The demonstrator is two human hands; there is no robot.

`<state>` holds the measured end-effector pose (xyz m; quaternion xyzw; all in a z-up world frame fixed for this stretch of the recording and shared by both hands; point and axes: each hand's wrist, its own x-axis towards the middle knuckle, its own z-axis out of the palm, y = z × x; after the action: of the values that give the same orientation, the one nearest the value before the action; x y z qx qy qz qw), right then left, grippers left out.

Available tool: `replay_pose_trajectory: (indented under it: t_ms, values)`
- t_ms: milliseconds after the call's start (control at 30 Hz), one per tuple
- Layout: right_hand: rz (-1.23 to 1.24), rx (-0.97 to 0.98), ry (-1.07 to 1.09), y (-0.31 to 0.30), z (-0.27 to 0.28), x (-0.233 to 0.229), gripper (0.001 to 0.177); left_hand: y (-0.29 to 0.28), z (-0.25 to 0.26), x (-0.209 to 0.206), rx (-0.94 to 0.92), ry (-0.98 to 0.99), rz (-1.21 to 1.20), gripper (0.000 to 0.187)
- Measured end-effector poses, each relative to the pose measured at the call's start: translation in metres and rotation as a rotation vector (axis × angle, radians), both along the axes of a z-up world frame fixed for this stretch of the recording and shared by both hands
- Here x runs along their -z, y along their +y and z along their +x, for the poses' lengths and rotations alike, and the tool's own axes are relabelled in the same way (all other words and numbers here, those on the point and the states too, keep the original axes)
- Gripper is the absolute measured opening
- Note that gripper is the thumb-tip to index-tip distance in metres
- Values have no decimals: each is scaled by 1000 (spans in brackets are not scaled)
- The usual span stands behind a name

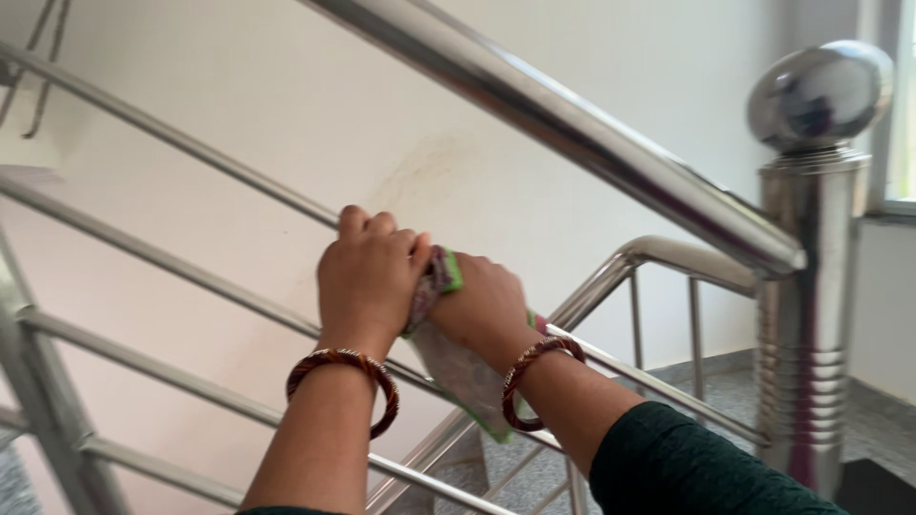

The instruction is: The person cleans a metal stair railing by hand using a cloth and a spray bottle, wiping the top handrail and the thinner horizontal bars between the posts.

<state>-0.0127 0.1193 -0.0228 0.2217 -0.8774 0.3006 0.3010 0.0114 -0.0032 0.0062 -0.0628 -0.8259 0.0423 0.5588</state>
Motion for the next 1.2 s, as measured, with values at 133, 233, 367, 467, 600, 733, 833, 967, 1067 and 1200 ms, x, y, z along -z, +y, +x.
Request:
replay_pose_trajectory:
  t_ms: [133, 233, 367, 467, 600, 733, 833, 967, 1067, 1200]
  values:
    - [-9, 30, 137, 1, 2, 5, 25, 0, -1, 5, 43, 36, -8, 33]
    - [-5, 6, 124, 5, 4, 4, 28, 2, -1, 7, 44, 59, 3, 32]
    - [10, 61, 27, 12, 5, 11, 28, 1, -1, 6, 47, 27, 10, 34]
    - [74, 112, 29, 20, 0, 18, 27, 1, 0, 6, 29, 15, -6, 34]
    - [-42, -9, 41, 40, -6, 35, 28, 3, 1, 5, 13, 19, -4, 35]
    - [26, 102, -95, 52, -20, 45, 24, 8, 6, 9, -40, -55, 10, 35]
    - [-135, -3, -145, 68, -29, 52, 26, 9, 11, 4, -94, -60, -6, 36]
    - [-526, -93, -298, 91, -44, 57, 29, 13, 14, 3, -160, -164, -6, 37]
    - [-765, -170, -379, 109, -37, 48, 40, 12, 19, -3, -97, -103, -56, 26]
    - [-1131, -371, -510, 134, -17, 19, 44, 2, 37, -21, -20, -80, -282, 21]
